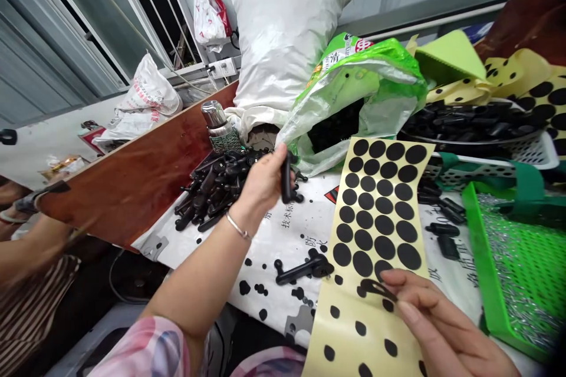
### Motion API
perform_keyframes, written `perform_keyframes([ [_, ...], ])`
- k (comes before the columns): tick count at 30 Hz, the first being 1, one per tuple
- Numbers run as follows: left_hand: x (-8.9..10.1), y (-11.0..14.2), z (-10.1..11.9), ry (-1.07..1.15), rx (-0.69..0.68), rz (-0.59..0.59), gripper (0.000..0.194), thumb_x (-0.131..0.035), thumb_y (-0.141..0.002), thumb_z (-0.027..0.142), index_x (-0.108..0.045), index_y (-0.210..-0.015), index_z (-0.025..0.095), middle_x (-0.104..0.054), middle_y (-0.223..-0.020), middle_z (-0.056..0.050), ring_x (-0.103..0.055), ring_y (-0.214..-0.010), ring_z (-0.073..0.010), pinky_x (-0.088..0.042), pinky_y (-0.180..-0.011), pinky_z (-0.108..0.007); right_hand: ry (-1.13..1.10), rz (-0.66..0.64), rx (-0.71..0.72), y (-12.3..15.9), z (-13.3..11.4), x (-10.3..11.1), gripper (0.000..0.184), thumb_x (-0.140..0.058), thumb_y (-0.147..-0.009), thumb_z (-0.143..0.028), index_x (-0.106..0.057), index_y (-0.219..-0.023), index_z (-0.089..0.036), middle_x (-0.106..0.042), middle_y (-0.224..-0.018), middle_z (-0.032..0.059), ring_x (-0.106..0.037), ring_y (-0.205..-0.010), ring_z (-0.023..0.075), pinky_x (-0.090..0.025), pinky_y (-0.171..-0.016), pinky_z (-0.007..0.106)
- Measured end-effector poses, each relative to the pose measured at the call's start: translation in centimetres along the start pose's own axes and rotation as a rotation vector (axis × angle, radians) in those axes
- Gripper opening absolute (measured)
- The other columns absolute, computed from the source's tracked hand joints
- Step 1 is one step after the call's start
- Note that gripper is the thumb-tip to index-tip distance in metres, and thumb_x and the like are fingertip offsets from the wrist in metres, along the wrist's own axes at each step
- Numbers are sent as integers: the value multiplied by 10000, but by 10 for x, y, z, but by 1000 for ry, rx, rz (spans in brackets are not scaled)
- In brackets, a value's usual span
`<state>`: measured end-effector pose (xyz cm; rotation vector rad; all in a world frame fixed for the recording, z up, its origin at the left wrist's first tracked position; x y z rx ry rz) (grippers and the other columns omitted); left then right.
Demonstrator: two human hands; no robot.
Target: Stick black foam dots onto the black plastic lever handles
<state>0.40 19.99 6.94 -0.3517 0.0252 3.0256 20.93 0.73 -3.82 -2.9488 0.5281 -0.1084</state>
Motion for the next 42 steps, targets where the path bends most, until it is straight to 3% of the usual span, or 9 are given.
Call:
perform_keyframes([
  [3, -19, 45, -45, 161, 380, -143, 421, -556, -821, 575, -500, -788, 158, -541, -604, 30, -525, -416, -86, -439, -394, -212, -88, -65, -65, -8, -6, -4, 167, -649, -816, -400, -659, -808, -234, -670, -1098, 73, -601, -1095, 274, -551, -842, 289],
  [6, -27, 77, -75, 212, 520, -239, 377, -591, -820, 525, -476, -813, 166, -610, -658, 3, -569, -452, -103, -484, -439, -233, -190, -75, -163, -16, -21, -10, 230, -673, -785, -447, -700, -898, -247, -691, -1090, 86, -615, -1080, 279, -556, -838, 319],
  [11, -28, 98, -84, 166, 437, -362, 410, -757, -705, 285, -514, -1001, 139, -695, -890, -87, -623, -589, -101, -490, -526, -207, -349, -154, -289, -24, -42, -22, 268, -710, -749, -440, -724, -947, -261, -723, -1031, 86, -672, -972, 273, -564, -845, 385],
  [18, -33, 108, -69, -123, 312, -377, 470, -667, -709, 115, -555, -1166, 132, -641, -732, 3, -566, -532, -65, -470, -567, -204, -319, -226, -347, -32, -53, -27, 243, -739, -717, -409, -736, -901, -251, -675, -1166, 86, -623, -1079, 287, -520, -925, 420],
  [23, -35, 110, -74, -156, 281, -390, 527, -610, -722, 106, -529, -1240, 153, -656, -889, -49, -618, -701, -114, -503, -677, -250, -323, -244, -374, -33, -54, -36, 174, -756, -699, -407, -712, -757, -248, -662, -1186, 74, -561, -1166, 296, -422, -1022, 468],
  [28, -35, 113, -72, -155, 209, -454, 596, -608, -693, 93, -498, -1277, 137, -662, -1011, -90, -626, -845, -158, -493, -763, -273, -319, -240, -379, -33, -49, -42, 201, -755, -697, -417, -724, -789, -240, -660, -1182, 79, -532, -1198, 298, -356, -1070, 486],
  [34, -37, 116, -63, -138, 156, -485, 578, -624, -702, 138, -505, -1267, 112, -650, -1092, -126, -622, -946, -201, -482, -815, -297, -338, -248, -397, -35, -45, -43, 158, -752, -711, -389, -701, -751, -245, -656, -1191, 64, -511, -1224, 286, -349, -1080, 482],
  [39, -38, 118, -62, -157, 127, -482, 494, -624, -746, 170, -550, -1234, 147, -653, -1113, -107, -620, -981, -204, -473, -875, -319, -301, -257, -366, -34, -43, -45, 230, -721, -743, -421, -723, -896, -249, -638, -1227, 76, -569, -1157, 296, -444, -1010, 481],
  [42, -37, 119, -64, -160, 111, -481, 447, -608, -791, 197, -556, -1234, 167, -655, -1112, -95, -625, -965, -193, -483, -854, -304, -285, -246, -354, -35, -42, -45, 247, -722, -743, -429, -722, -916, -253, -633, -1238, 75, -554, -1178, 296, -445, -1013, 468],
])
Point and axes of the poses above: each hand's wrist, its own y-axis away from the middle knuckle, its own x-axis out of the back of the hand, z = x × y, the point moved 6 cm from there along -y, towards the middle knuckle
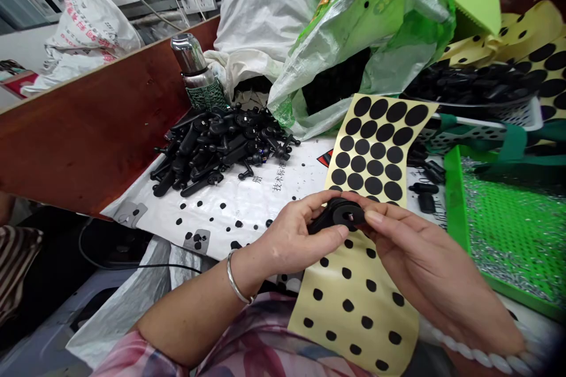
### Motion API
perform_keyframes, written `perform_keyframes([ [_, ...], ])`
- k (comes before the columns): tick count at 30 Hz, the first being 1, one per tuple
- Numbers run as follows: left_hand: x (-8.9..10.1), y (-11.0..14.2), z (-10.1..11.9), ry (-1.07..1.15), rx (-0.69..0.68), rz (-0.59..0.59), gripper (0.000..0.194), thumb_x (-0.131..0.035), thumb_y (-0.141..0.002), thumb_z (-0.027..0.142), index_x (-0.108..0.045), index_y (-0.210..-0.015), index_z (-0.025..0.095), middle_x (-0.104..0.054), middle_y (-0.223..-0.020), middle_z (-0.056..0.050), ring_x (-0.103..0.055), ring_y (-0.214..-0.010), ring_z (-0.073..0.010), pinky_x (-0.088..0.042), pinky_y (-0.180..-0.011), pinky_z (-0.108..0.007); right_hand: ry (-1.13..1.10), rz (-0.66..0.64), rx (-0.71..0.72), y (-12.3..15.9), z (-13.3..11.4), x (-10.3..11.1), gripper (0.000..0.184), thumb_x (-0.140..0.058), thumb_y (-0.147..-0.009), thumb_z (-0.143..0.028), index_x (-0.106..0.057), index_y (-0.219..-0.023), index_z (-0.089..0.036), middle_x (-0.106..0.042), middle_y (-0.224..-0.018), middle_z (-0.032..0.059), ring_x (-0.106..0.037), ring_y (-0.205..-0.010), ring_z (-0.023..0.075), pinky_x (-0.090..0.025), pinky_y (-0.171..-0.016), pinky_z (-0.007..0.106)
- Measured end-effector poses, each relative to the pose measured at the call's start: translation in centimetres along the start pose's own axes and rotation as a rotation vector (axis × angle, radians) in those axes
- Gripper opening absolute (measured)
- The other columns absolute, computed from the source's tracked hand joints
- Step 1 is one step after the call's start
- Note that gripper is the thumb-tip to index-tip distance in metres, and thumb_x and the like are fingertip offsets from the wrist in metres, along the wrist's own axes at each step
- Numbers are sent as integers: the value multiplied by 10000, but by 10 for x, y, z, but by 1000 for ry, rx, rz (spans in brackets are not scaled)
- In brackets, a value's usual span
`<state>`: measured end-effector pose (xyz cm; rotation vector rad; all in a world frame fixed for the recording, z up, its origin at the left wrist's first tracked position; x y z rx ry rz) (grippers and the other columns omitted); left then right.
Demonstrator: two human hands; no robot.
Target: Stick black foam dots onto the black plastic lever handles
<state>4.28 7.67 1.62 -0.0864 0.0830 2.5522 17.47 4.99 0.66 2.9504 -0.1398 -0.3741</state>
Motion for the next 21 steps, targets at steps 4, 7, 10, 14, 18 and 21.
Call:
perform_keyframes([
  [4, 1, 1, -4, -41, -18, 5, 384, -571, -844, 234, -566, -1226, 195, -649, -1136, -77, -617, -968, -176, -487, -826, -272, -20, 26, -19, -1, 2, 0, 219, -744, -719, -426, -717, -848, -250, -632, -1236, 69, -542, -1189, 296, -422, -1031, 472],
  [7, 2, 0, -7, -56, -15, 26, 418, -558, -855, 239, -532, -1269, 184, -643, -1144, -85, -611, -961, -174, -494, -806, -266, -28, 63, -24, -1, 4, 1, 241, -772, -676, -439, -713, -794, -236, -638, -1218, 74, -514, -1215, 300, -339, -1083, 490],
  [10, 3, -1, -10, -62, 2, 52, 449, -552, -856, 238, -509, -1297, 164, -648, -1114, -94, -616, -899, -160, -500, -778, -263, -18, 98, -11, -1, 7, 3, 275, -784, -653, -458, -707, -775, -224, -640, -1206, 83, -508, -1215, 306, -306, -1094, 498],
  [14, 3, -1, -11, -52, 30, 79, 461, -552, -856, 240, -501, -1303, 138, -657, -1060, -100, -613, -814, -139, -509, -753, -262, 33, 131, 47, -1, 9, 6, 215, -748, -722, -428, -686, -777, -230, -632, -1216, 62, -557, -1145, 284, -435, -992, 448],
  [18, 2, 1, -11, -47, 2, 86, 458, -556, -861, 251, -499, -1306, 160, -646, -1074, -90, -600, -848, -141, -512, -769, -261, 150, 179, 197, 2, 3, 6, 161, -693, -795, -380, -658, -759, -228, -630, -1194, 47, -569, -1115, 255, -476, -932, 391],
  [21, 2, 2, -11, -69, -13, 87, 432, -549, -869, 254, -511, -1293, 183, -642, -1037, -70, -580, -803, -123, -505, -757, -255, 332, 237, 328, 6, -4, 4, 155, -648, -827, -355, -635, -763, -215, -623, -1151, 68, -563, -1101, 255, -434, -972, 436],
])
Point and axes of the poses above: each hand's wrist, its own y-axis away from the middle knuckle, its own x-axis out of the back of the hand, z = x × y, the point moved 6 cm from there along -y, towards the middle knuckle
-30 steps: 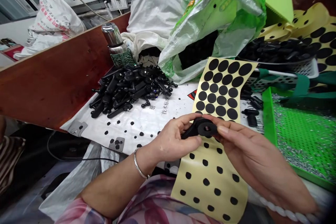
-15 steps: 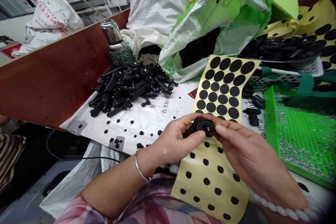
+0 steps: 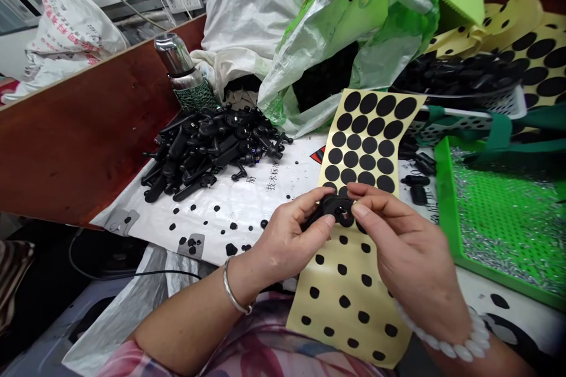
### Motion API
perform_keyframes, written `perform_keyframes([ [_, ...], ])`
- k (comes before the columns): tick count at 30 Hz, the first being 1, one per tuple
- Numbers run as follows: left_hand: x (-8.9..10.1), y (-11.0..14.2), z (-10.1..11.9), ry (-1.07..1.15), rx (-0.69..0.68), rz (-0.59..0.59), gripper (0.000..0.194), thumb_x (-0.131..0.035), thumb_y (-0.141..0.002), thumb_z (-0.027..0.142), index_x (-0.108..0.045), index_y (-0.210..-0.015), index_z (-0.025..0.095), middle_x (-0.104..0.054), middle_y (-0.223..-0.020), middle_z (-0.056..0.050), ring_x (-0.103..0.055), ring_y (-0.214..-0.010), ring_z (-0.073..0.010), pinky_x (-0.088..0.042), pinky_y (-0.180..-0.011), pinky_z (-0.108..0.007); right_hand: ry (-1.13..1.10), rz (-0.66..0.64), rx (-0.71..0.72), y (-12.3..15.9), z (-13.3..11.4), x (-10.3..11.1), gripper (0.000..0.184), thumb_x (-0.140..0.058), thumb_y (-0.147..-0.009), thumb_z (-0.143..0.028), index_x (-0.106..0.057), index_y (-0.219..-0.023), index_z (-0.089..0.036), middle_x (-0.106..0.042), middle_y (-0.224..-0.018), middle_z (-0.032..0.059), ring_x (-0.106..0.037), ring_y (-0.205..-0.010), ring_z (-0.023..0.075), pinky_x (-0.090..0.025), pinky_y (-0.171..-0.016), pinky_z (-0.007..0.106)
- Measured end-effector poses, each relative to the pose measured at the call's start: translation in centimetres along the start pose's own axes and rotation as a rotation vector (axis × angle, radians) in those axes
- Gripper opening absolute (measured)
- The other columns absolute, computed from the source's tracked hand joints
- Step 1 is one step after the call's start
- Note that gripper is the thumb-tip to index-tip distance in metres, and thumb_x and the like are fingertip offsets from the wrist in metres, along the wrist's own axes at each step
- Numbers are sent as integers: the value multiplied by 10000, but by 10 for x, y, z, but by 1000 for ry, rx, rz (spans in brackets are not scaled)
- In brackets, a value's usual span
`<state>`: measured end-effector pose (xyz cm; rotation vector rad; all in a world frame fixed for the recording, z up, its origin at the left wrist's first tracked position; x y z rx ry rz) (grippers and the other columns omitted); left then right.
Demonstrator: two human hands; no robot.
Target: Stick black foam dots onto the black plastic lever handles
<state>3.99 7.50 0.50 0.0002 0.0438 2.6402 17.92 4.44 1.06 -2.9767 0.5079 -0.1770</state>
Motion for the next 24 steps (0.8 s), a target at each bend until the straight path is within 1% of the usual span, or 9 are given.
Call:
perform_keyframes([
  [4, 0, 0, 1, 20, -14, 11, 396, -543, -861, 222, -534, -1253, 169, -635, -1019, -68, -559, -784, -114, -491, -716, -237, 302, 144, 301, 1, -17, 5, 132, -629, -822, -332, -599, -837, -204, -588, -1088, 100, -555, -1059, 261, -430, -948, 469],
  [5, 0, 0, 0, 38, -4, 17, 390, -542, -856, 210, -537, -1244, 161, -636, -1003, -66, -554, -755, -105, -487, -697, -230, 344, 185, 335, 1, -20, 7, 192, -659, -792, -345, -587, -898, -202, -577, -1080, 101, -566, -1013, 256, -456, -908, 459],
  [6, 0, 0, 1, 58, 6, 19, 384, -542, -850, 198, -540, -1231, 153, -637, -984, -63, -550, -730, -97, -484, -683, -223, 343, 198, 322, -1, -21, 9, 288, -691, -761, -361, -569, -967, -202, -574, -1061, 97, -583, -944, 244, -488, -849, 439],
  [8, -1, 0, 4, 94, 5, 12, 368, -549, -835, 178, -549, -1201, 148, -639, -946, -54, -546, -695, -87, -479, -668, -215, 217, 108, 190, -7, -19, 6, 404, -725, -731, -391, -542, -1040, -205, -601, -953, 64, -603, -758, 197, -533, -683, 366],
  [11, -2, -1, 11, 128, -14, 9, 303, -567, -832, 209, -576, -1129, 151, -632, -882, -38, -555, -673, -88, -484, -648, -213, -22, -146, 28, -10, -18, -8, 207, -671, -805, -382, -600, -898, -211, -601, -715, -5, -563, -557, 123, -494, -497, 239],
  [13, 2, -1, 14, 145, -2, 30, 246, -584, -837, 270, -591, -1052, 150, -619, -810, -24, -550, -639, -87, -488, -613, -208, -101, -242, 12, -8, -19, -13, 131, -647, -839, -346, -634, -843, -216, -595, -668, -21, -548, -538, 96, -475, -487, 194],
  [16, 6, -2, 19, 200, 21, 22, 245, -603, -836, 350, -586, -977, 150, -621, -750, -20, -569, -631, -98, -490, -575, -199, -234, -343, -18, -3, -13, -16, 124, -599, -887, -329, -667, -935, -238, -622, -675, -19, -590, -620, 103, -510, -603, 195],
  [20, 7, -1, 17, 359, 63, -60, 323, -525, -870, 456, -585, -966, 153, -602, -620, -1, -529, -488, -82, -429, -463, -171, -250, -318, -46, 6, -8, -12, 149, -617, -875, -349, -665, -973, -248, -701, -838, 17, -648, -736, 134, -536, -676, 219],
  [24, 0, -1, 7, 652, 191, -204, 357, -459, -874, 491, -570, -963, 164, -535, -509, 27, -442, -370, -71, -345, -397, -167, -103, -238, 96, 12, -20, -9, 133, -620, -863, -315, -647, -983, -262, -707, -889, 12, -659, -766, 136, -535, -671, 210],
])
Point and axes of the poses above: each hand's wrist, its own y-axis away from the middle knuckle, its own x-axis out of the back of the hand, z = x × y, the point moved 6 cm from there along -y, towards the middle knuckle
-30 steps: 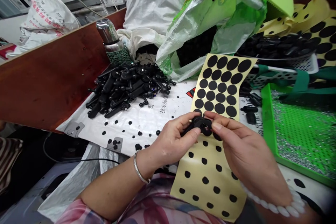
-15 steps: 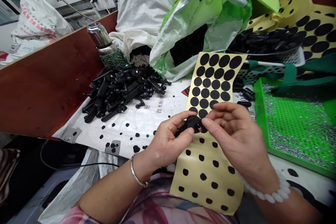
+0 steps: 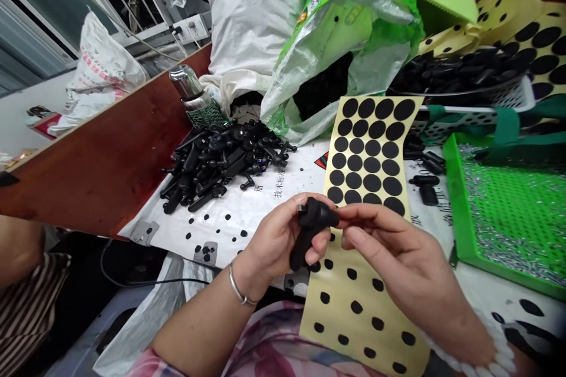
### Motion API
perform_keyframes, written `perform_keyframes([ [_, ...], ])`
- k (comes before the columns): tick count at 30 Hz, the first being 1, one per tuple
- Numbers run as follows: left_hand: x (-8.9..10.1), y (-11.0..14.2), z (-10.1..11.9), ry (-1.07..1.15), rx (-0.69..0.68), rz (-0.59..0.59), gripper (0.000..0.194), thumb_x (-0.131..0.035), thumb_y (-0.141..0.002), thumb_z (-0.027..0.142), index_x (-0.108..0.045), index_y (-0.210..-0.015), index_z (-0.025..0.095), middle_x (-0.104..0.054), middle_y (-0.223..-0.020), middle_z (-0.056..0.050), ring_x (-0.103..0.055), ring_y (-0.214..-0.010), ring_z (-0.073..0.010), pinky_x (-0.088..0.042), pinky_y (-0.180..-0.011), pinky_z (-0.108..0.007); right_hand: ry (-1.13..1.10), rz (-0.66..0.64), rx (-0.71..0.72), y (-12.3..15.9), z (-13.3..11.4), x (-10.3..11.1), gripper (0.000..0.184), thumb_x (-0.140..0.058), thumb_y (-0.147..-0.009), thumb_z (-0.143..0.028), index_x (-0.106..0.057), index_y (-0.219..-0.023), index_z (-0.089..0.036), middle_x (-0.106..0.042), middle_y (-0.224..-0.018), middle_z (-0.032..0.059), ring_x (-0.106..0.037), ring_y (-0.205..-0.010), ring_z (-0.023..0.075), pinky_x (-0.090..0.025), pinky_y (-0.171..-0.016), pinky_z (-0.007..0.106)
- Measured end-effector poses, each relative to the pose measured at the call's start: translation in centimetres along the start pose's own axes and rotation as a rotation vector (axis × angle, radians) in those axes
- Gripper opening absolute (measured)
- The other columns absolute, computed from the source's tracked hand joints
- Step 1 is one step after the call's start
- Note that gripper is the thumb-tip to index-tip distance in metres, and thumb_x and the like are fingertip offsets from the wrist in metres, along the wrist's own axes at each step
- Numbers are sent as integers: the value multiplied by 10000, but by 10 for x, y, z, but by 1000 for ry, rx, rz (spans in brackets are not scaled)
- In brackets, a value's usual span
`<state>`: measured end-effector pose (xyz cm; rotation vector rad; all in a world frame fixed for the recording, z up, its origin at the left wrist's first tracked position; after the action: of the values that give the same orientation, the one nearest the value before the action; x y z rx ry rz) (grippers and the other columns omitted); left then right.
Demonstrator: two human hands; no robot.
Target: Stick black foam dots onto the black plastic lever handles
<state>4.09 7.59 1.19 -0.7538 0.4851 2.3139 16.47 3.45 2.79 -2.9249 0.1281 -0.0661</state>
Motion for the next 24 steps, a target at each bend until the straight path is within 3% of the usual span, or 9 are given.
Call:
perform_keyframes([
  [3, -1, -2, -7, 80, 46, -5, 345, -457, -869, 487, -559, -948, 167, -513, -503, 36, -429, -363, -67, -334, -407, -172, 122, 62, 85, 1, -4, 0, 139, -601, -873, -321, -627, -989, -250, -684, -918, 21, -646, -761, 142, -537, -684, 238],
  [8, -1, 1, -4, -242, -176, 191, 311, -498, -873, 477, -551, -952, 181, -568, -686, 14, -486, -454, -72, -395, -461, -203, 358, 71, 241, 1, -7, -11, 332, -650, -840, -350, -550, -1128, -220, -596, -866, 19, -572, -671, 142, -519, -637, 288],
  [12, -1, 8, 2, -454, -249, 202, 270, -512, -877, 453, -541, -949, 194, -559, -707, 20, -483, -480, -72, -403, -451, -197, 265, -3, 224, 1, -7, -16, 272, -569, -898, -275, -540, -1167, -248, -618, -1021, 22, -606, -819, 136, -528, -732, 258],
  [15, 14, 14, 24, -791, -408, 306, 251, -486, -902, 416, -543, -1013, 198, -565, -685, 18, -518, -543, -91, -427, -501, -202, 140, -18, 92, -1, 2, -2, 198, -462, -960, -306, -598, -1099, -268, -665, -966, 1, -639, -839, 131, -535, -739, 238],
  [18, 37, 18, 47, -1261, -570, 550, 280, -499, -897, 379, -537, -1110, 200, -619, -747, -6, -579, -665, -130, -459, -627, -247, 300, 114, 77, -2, 11, 28, 180, -517, -930, -345, -626, -1037, -250, -670, -971, 18, -641, -848, 156, -531, -721, 259],
  [20, 50, 14, 48, -1501, -491, 633, 303, -508, -887, 378, -558, -1129, 202, -665, -861, -36, -616, -769, -165, -470, -708, -285, 509, 148, 137, -2, 16, 42, 188, -567, -894, -339, -629, -1028, -222, -655, -1013, 44, -632, -861, 182, -523, -685, 283],
  [24, 54, 4, 31, -1685, -267, 447, 322, -435, -924, 406, -638, -1081, 212, -690, -966, -58, -630, -904, -199, -468, -804, -321, 918, 43, 318, -3, 25, 39, 223, -493, -916, -290, -653, -991, -154, -650, -968, 97, -619, -855, 241, -490, -728, 389],
])
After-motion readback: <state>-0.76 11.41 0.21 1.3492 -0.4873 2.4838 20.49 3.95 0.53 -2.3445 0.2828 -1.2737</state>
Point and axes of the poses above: each hand's wrist, its own y-axis away from the middle knuckle, its own x-axis out of the back of the hand, z = x × y, the point moved 6 cm from there along -y, towards the middle knuckle
